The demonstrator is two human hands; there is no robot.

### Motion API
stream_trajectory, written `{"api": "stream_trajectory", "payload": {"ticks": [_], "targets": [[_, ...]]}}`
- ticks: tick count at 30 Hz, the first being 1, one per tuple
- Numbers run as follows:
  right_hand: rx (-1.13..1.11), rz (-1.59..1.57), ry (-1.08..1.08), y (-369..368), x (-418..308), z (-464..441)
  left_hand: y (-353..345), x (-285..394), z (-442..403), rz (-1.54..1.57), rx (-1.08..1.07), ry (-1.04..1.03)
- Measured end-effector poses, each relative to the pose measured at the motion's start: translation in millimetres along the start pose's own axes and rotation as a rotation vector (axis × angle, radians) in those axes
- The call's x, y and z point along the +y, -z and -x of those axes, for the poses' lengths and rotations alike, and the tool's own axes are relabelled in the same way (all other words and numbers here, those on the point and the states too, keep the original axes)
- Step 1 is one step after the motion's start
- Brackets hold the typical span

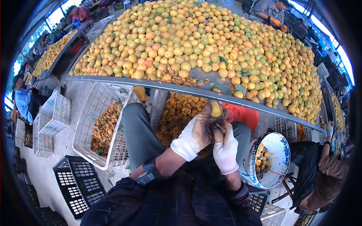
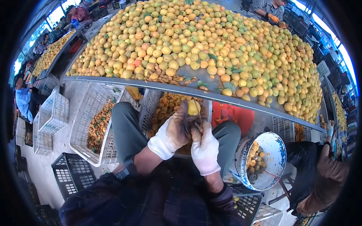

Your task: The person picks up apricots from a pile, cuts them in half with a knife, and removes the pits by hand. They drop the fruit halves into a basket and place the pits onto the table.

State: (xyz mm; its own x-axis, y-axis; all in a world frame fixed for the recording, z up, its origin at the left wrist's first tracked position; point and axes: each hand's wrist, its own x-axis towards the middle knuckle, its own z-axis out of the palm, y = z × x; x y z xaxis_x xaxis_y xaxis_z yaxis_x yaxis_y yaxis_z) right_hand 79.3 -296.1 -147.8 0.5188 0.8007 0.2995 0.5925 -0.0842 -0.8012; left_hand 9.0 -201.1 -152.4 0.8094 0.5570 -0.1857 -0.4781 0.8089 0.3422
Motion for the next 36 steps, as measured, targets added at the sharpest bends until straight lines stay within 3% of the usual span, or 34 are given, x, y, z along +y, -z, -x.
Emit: {"api": "stream_trajectory", "payload": {"ticks": [4,7,13,15,16,18,19,20,22,26,27,28,31,34,36], "targets": [[-0.005,-0.013,-0.032,0.3,0.0,1.7,3.0,-7.6,-0.9,0.018,0.043,-0.029],[-0.012,-0.004,-0.027,1.2,1.1,1.4,8.4,-9.5,-0.4,0.04,-0.077,0.039],[-0.015,-0.033,0.014,14.0,-2.7,1.4,-4.2,0.9,13.8,-0.127,-0.102,-0.014],[-0.207,-0.132,-0.154,28.3,-2.2,0.7,0.3,9.0,16.8,-0.557,-0.126,-0.182],[-0.208,-0.133,-0.159,31.0,3.4,0.6,3.5,13.7,15.9,-0.557,-0.123,-0.178],[-0.326,-0.289,-0.266,33.5,10.3,-1.5,12.6,19.9,10.6,-0.841,-0.267,-0.14],[-0.328,-0.453,-0.409,33.0,4.8,1.4,17.0,11.4,9.0,-0.681,-0.229,-0.122],[-0.327,-0.45,-0.404,30.6,2.5,2.9,14.1,4.2,11.3,-0.68,-0.232,-0.126],[-0.216,-0.64,-0.469,25.5,1.1,6.7,8.0,-6.3,16.0,-0.281,-0.239,-0.063],[-0.209,-0.544,-0.386,19.1,10.0,7.0,10.5,-9.6,13.5,-0.112,-0.212,-0.008],[-0.2,-0.518,-0.328,21.6,9.2,6.8,12.9,-5.8,15.1,-0.199,-0.198,-0.021],[-0.193,-0.493,-0.272,24.2,9.1,7.1,15.3,0.8,14.8,-0.479,-0.168,-0.083],[-0.357,-0.425,-0.316,36.3,23.6,6.7,3.6,38.1,15.9,-1.01,-0.372,-0.12],[-0.446,-0.528,-0.438,41.6,22.0,5.9,4.9,35.2,15.0,-1.009,-0.336,-0.081],[-0.472,-0.6,-0.501,37.2,18.8,4.8,17.8,13.3,11.8,-0.843,-0.329,-0.085]]}}
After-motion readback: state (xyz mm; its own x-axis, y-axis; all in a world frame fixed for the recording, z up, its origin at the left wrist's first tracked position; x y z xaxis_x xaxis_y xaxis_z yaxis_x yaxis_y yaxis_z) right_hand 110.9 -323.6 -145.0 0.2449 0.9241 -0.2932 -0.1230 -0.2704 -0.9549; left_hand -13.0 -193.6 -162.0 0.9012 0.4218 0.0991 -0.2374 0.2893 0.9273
